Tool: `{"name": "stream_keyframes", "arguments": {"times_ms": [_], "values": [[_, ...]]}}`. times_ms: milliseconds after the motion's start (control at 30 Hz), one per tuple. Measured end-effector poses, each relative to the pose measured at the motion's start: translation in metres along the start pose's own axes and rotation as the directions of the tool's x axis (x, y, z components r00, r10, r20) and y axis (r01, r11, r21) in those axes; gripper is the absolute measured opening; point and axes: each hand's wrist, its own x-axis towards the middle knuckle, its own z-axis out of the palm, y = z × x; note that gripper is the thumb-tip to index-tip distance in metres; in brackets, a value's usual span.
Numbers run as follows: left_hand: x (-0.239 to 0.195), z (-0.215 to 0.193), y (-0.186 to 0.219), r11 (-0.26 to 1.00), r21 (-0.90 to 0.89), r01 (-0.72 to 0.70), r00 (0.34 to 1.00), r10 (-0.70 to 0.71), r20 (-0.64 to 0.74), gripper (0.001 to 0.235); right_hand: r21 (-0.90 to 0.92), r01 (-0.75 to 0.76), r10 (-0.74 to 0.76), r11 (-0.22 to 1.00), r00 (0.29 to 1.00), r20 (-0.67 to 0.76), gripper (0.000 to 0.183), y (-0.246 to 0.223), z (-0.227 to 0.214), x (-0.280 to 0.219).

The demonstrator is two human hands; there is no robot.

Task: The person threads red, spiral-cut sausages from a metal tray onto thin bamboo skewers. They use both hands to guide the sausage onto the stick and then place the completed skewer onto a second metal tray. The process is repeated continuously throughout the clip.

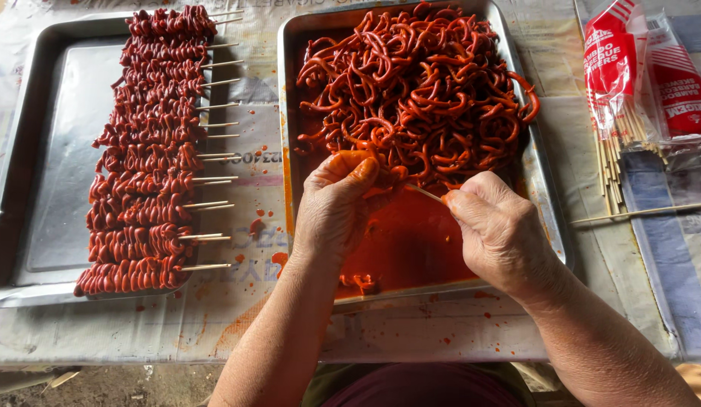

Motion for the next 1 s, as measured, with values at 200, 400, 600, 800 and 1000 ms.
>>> {"name": "stream_keyframes", "arguments": {"times_ms": [200, 400, 600, 800, 1000], "values": [[0.000, 0.007, 0.016, 0.962, 0.150, 0.230, 0.968, -0.210, -0.138, 0.012, 0.028, -0.009, 0.008, 1.000, 1.000, 0.014, 0.023, -0.002, 0.001, 0.001], [-0.004, 0.011, 0.026, 0.977, 0.212, 0.039, 0.992, -0.013, -0.122, 0.029, 0.043, -0.033, 0.032, 0.999, 0.999, 0.019, 0.017, -0.003, -0.001, 0.002], [0.001, 0.001, 0.021, 0.954, 0.295, 0.055, 0.992, -0.019, -0.125, 0.023, 0.015, -0.021, 0.021, 1.000, 1.000, 0.009, 0.018, -0.003, -0.002, 0.002], [-0.001, 0.001, 0.020, 0.947, 0.316, 0.054, 0.993, -0.019, -0.115, 0.019, -0.002, -0.015, 0.015, 1.000, 1.000, 0.013, 0.020, -0.003, -0.002, 0.003], [-0.002, -0.003, 0.018, 0.957, 0.289, 0.019, 0.995, 0.010, -0.097, 0.017, 0.001, -0.014, 0.014, 1.000, 0.999, 0.031, 0.021, -0.003, -0.002, 0.001]]}}
